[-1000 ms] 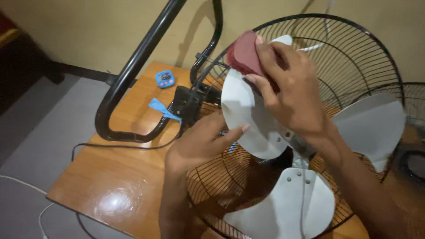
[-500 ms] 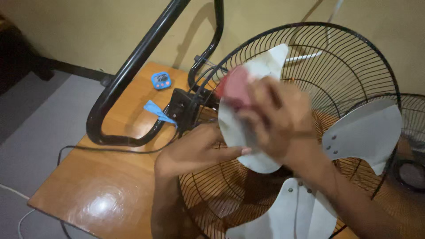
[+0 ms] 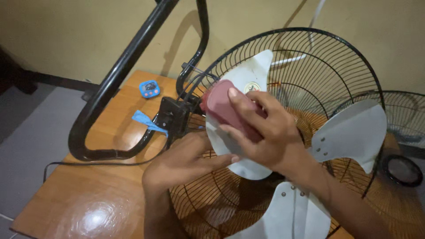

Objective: The person scrubs the blades of a standing fan with a red brush, rotating the blades to reach different areas. The person repeatedly scrubs the same blade multiple times.

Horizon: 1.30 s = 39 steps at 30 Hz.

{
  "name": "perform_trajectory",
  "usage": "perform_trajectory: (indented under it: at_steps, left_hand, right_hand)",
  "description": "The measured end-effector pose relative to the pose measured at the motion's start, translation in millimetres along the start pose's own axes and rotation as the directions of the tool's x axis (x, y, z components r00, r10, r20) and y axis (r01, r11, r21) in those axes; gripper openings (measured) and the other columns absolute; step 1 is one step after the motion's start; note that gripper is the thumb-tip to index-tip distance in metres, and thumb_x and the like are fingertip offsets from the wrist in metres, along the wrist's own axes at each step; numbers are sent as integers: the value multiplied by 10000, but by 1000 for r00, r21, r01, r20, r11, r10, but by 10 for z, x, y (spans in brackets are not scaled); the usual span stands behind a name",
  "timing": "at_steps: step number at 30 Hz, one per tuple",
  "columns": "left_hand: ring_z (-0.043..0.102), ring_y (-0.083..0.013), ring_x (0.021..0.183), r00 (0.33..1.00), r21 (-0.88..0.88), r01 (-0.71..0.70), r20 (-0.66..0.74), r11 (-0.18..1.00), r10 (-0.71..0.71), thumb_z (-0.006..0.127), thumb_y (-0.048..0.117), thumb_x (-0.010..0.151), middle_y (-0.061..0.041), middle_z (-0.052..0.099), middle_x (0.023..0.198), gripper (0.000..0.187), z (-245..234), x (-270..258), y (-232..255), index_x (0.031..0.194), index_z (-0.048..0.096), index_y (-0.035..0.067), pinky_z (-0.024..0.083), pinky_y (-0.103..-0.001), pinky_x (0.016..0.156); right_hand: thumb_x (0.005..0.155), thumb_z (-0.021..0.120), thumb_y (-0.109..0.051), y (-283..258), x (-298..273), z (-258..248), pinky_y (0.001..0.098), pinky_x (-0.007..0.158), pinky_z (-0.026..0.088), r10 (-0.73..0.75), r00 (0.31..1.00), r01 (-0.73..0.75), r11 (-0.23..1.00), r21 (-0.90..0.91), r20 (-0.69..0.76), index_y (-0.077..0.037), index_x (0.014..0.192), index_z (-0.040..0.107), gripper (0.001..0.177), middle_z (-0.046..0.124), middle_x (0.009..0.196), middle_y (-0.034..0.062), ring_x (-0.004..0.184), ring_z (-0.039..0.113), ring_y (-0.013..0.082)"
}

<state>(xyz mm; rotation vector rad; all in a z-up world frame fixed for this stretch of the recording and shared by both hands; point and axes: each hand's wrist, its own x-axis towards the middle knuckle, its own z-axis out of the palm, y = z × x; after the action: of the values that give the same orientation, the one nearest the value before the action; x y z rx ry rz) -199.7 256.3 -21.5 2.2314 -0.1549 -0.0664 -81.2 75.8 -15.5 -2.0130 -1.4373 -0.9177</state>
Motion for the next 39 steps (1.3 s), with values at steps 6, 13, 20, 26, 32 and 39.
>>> perform_trajectory:
  at_steps: [6,13,20,26,32,39]
  left_hand:
    - [763,-225,951,965,-173,-259,-80,950,248,691,297,936,-139,781,1064,347,81,50,-65,1173,711,44,571,-349,836]
    - [767,-211,863,991,-84,-130,-44,988,127,707,293,901,-133,794,990,336,109,45,-66,1134,725,52,578,-341,783]
    - [788,-201,924,983,-119,-181,-52,976,176,690,302,920,-126,812,1022,349,115,24,91,1133,730,28,580,-333,824]
    - [791,-260,976,988,-170,-132,-108,977,114,720,292,903,-142,821,1058,389,222,10,90,1158,716,-1,577,-375,845]
    - [738,-354,819,933,263,265,-314,928,-178,643,374,915,-151,769,893,338,325,-289,502,1131,755,138,553,-439,732]
    - [680,-265,582,884,790,67,-331,610,331,581,418,983,-26,706,682,331,605,-32,1294,836,753,176,502,-437,513]
  right_hand:
    - [986,785,-299,161,-20,-93,332,625,636,198,980,-198,979,-39,-23,37,1415,633,566,678,1169,250,867,738,324]
    - [903,795,-386,146,-188,-106,364,683,637,-71,997,72,994,79,-21,-78,1360,655,568,691,1123,210,885,736,319]
    - [1011,759,-379,342,-229,-207,335,639,611,61,998,-60,997,41,-29,10,1485,580,639,684,1119,210,825,721,287]
    - [963,755,-377,372,-323,-419,328,634,620,203,978,-207,974,94,56,-38,1372,620,548,694,1127,214,797,712,245]
    - [983,753,-235,757,-862,-1125,342,756,561,375,924,-368,925,96,-74,-54,1517,542,602,699,1092,171,897,686,241]
    - [1035,758,-217,1226,-1740,-1709,319,878,576,673,729,-661,740,123,-129,-3,1533,510,596,684,1230,176,1065,694,202]
